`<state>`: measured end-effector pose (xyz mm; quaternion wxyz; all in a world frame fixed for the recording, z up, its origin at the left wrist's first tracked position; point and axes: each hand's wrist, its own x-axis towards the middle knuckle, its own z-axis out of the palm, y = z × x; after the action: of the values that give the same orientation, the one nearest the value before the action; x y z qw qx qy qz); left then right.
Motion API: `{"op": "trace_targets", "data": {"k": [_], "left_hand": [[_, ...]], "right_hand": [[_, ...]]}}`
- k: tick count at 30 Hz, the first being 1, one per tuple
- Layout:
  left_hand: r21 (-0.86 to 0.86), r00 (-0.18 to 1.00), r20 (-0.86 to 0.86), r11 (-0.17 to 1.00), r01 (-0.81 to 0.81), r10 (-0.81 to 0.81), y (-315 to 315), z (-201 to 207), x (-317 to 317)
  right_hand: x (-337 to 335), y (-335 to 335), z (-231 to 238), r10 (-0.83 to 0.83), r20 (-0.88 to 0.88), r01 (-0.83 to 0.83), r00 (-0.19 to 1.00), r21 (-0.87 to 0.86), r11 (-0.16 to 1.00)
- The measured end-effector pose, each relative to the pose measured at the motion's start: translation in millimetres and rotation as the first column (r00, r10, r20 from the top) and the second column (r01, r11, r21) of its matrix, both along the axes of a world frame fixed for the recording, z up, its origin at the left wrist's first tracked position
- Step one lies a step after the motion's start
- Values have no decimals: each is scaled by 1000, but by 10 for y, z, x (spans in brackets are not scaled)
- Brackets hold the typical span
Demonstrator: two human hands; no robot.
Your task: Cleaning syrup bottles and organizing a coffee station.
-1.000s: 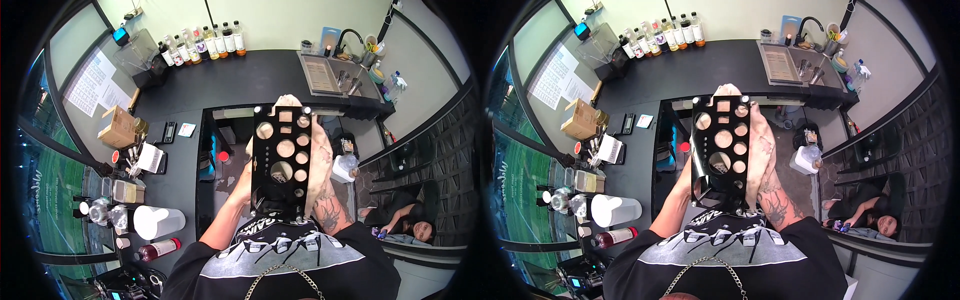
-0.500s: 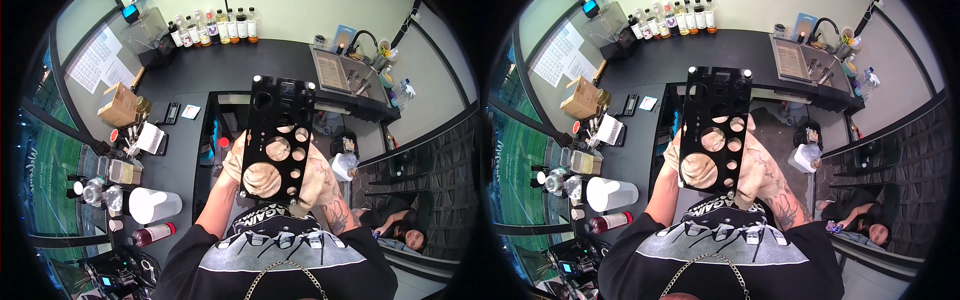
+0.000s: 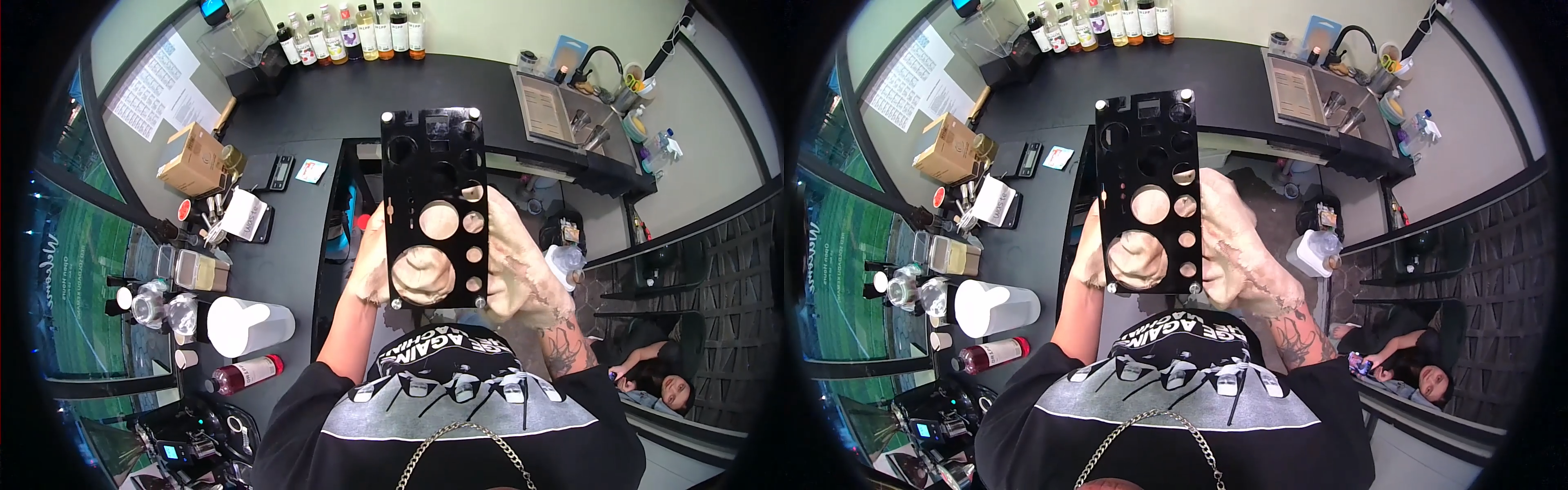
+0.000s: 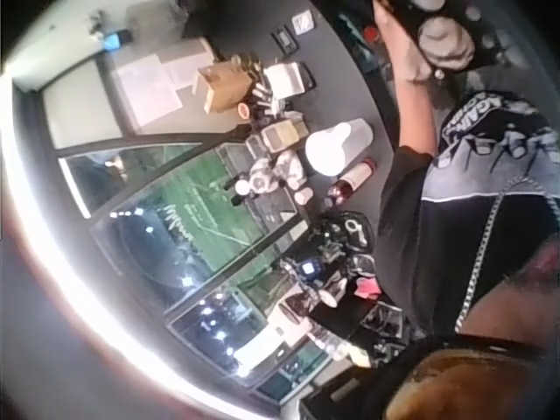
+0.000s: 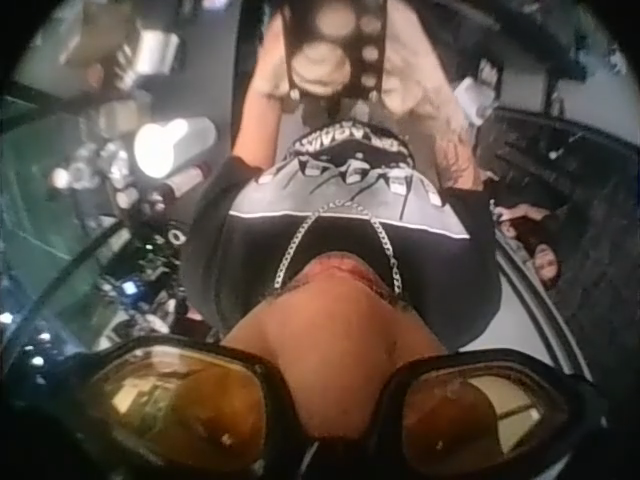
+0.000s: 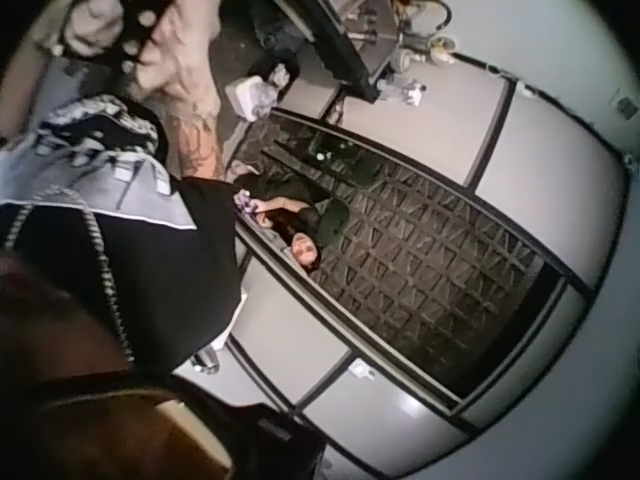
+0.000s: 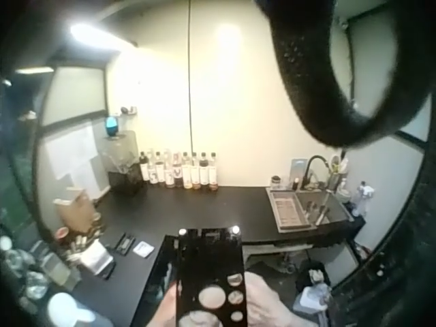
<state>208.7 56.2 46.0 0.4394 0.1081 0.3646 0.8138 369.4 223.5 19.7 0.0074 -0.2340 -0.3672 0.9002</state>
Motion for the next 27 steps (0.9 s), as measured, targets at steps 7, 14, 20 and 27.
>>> {"op": "trace_targets", "data": {"k": [7,14,20,27], "left_hand": [[-101,947,-308,987,-122,86,-70,-125,-155],[-9,943,-323,996,-92,84,-72,-264,-253],[-52,926,-377,998,-43,20,-92,-472,-256],[-59,955,-286,997,59,-73,-86,-268,61]], "right_hand": [[115,312,-57,-22,35,25,999,-89,996],[284,344,-107,-17,52,25,998,-151,988],[339,-171,760,139,-251,-20,958,426,905],[349,15,698,-1,-288,79,958,259,963]]}}
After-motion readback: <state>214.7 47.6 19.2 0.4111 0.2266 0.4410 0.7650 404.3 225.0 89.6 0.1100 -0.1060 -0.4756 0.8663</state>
